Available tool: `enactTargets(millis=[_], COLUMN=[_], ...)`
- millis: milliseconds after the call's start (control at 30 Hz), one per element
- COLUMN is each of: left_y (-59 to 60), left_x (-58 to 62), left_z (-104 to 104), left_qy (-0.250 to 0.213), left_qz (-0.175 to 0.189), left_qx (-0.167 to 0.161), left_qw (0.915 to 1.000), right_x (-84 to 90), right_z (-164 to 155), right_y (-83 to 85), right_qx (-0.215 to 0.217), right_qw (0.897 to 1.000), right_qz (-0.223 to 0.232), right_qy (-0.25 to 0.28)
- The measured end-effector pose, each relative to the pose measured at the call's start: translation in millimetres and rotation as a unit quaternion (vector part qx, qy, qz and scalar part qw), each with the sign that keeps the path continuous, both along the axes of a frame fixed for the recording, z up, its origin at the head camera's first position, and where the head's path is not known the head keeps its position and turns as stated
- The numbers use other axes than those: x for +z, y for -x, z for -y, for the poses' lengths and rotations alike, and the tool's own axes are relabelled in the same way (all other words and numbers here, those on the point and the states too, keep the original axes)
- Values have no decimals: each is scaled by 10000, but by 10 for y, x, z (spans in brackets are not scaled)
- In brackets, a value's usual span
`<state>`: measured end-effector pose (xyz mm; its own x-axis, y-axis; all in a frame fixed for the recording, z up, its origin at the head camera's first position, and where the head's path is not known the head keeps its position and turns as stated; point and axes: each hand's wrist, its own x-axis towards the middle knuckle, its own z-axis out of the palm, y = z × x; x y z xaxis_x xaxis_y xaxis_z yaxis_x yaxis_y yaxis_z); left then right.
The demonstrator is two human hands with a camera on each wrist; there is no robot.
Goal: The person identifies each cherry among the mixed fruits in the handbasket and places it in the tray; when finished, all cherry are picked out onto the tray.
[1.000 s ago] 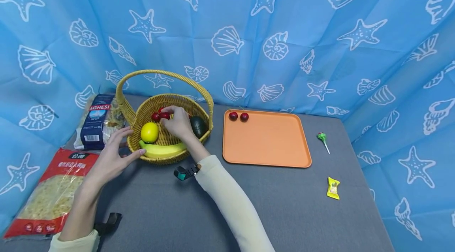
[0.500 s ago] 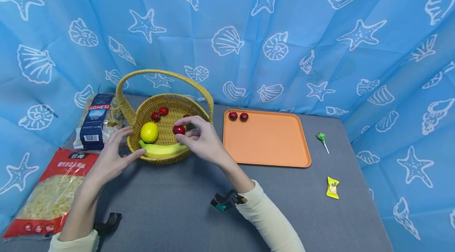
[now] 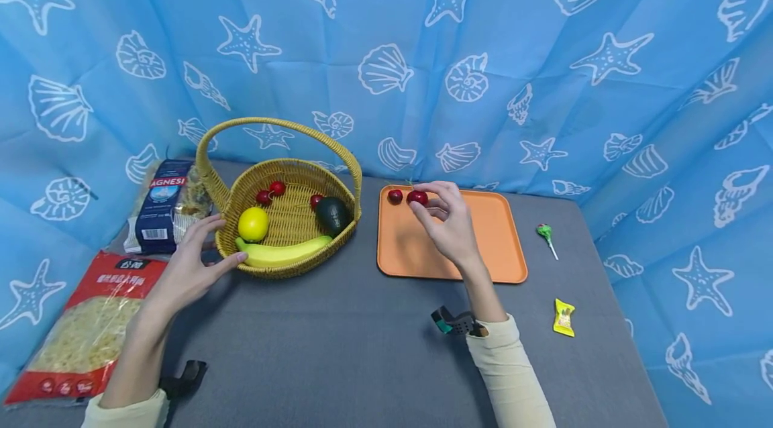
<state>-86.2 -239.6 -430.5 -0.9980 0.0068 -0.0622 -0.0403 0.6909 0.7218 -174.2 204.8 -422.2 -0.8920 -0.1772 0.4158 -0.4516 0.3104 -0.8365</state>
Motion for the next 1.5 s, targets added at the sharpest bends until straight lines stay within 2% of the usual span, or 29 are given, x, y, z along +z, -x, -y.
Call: enactTargets(millis=[133, 300, 433, 600, 833, 1100, 1333, 1500], left_y=[3, 3, 10, 11, 10, 12, 13, 14], left_x=[0, 2, -2, -6, -3, -17, -1, -2], left_z=[1, 6, 10, 14, 22, 22, 8, 13], left_qy=[6, 10, -12, -59, -90, -58, -101, -95], left_qz=[62, 129, 144, 120, 115, 84, 146, 134], left_qx=[-7, 10, 7, -7, -15, 5, 2, -6], left_qw=[10000, 9999, 9999, 9999, 9999, 9999, 9998, 9999], right_x=[-257, -542, -649, -697, -687, -644, -542, -337], right_z=[-214, -316, -304, -302, -308, -362, -332, -193], right_y=[240, 475, 608, 691, 698, 633, 467, 256], right_qx=[-697, -1189, -1480, -1470, -1295, -1248, -1117, -849], right_qw=[9953, 9841, 9752, 9704, 9721, 9768, 9811, 9897], right_qz=[302, 796, 1068, 1213, 1325, 1318, 1212, 933], right_qy=[-594, -1057, -1249, -1483, -1440, -1140, -1016, -679])
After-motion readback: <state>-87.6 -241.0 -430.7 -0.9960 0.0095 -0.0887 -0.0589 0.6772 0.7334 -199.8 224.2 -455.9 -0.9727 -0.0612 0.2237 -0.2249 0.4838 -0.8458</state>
